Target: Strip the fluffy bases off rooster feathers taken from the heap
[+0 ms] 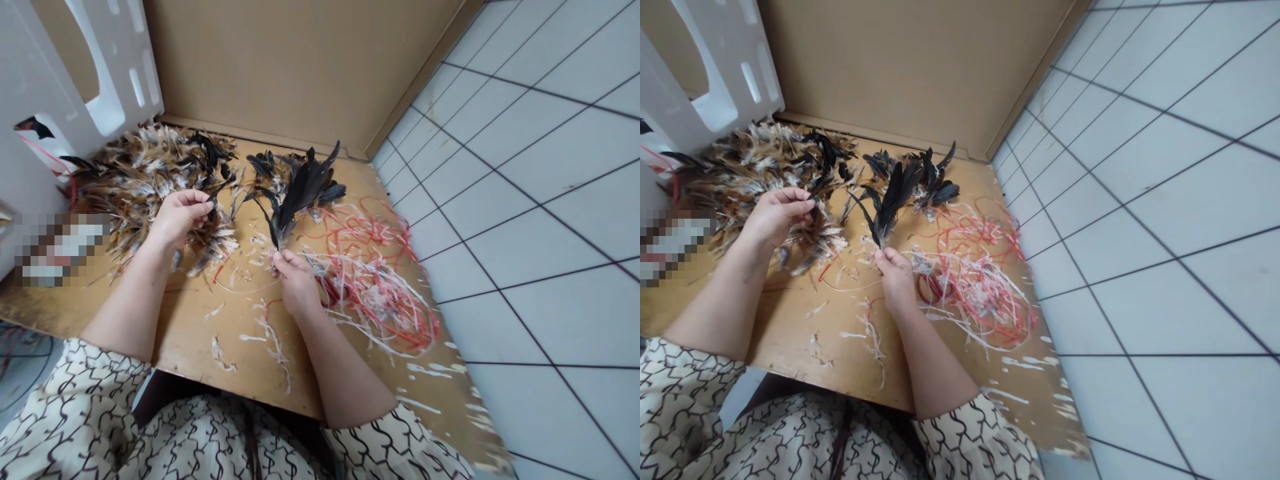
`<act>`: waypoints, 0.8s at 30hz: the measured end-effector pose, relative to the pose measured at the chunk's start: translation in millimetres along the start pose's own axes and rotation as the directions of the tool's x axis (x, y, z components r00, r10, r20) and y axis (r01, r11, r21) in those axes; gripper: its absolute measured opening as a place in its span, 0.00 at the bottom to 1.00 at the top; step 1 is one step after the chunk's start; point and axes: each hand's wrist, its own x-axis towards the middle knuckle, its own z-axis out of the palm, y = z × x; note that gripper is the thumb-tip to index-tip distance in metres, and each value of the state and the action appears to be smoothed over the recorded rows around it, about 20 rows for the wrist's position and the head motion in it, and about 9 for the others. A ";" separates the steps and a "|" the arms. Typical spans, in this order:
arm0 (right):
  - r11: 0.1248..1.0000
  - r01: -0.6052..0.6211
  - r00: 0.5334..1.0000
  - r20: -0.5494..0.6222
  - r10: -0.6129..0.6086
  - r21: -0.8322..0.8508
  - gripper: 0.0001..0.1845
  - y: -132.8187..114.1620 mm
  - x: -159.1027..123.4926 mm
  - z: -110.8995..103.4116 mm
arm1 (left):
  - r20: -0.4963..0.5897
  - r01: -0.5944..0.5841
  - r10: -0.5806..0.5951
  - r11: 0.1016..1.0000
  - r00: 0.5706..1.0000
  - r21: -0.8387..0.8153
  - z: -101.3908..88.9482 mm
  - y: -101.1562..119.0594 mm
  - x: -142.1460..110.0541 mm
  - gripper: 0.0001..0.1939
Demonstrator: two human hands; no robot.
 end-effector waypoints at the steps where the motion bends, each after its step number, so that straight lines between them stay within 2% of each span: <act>1: 1.000 -0.001 1.000 0.003 0.001 0.004 0.12 0.5 0.3 -0.1 | -0.002 0.008 -0.008 1.000 1.000 -0.017 -0.2 0.1 0.2 0.08; 7: 0.999 0.036 0.999 -0.007 -0.036 0.021 0.12 4.2 2.9 -1.4 | 0.082 0.026 -0.023 0.999 0.996 -0.031 0.1 1.8 -2.0 0.08; 10: 0.992 0.119 0.991 -0.062 -0.117 0.027 0.12 2.0 3.7 -3.7 | 0.174 0.048 -0.061 0.996 0.983 0.081 1.0 4.0 -5.8 0.06; 12: 0.980 0.197 0.976 -0.094 -0.195 0.017 0.12 -1.4 3.1 -5.7 | 0.255 0.073 -0.123 0.978 0.959 0.198 1.9 5.5 -8.4 0.05; 15: 0.950 0.310 0.945 -0.103 -0.312 -0.028 0.11 -7.2 0.2 -8.0 | 0.386 0.085 -0.227 0.933 0.894 0.351 4.0 7.0 -11.3 0.04; 18: 0.923 0.372 0.925 -0.041 -0.378 -0.102 0.09 -11.1 -3.9 -8.4 | 0.503 0.061 -0.303 0.895 0.809 0.442 6.6 6.7 -12.6 0.03; 21: 0.901 0.394 0.918 0.037 -0.394 -0.182 0.09 -12.5 -6.9 -7.0 | 0.589 0.027 -0.345 0.877 0.731 0.480 8.7 5.5 -14.0 0.03; 24: 0.889 0.375 0.927 0.086 -0.366 -0.263 0.10 -11.5 -7.9 -5.5 | 0.636 0.025 -0.370 0.875 0.677 0.483 10.1 5.1 -16.5 0.04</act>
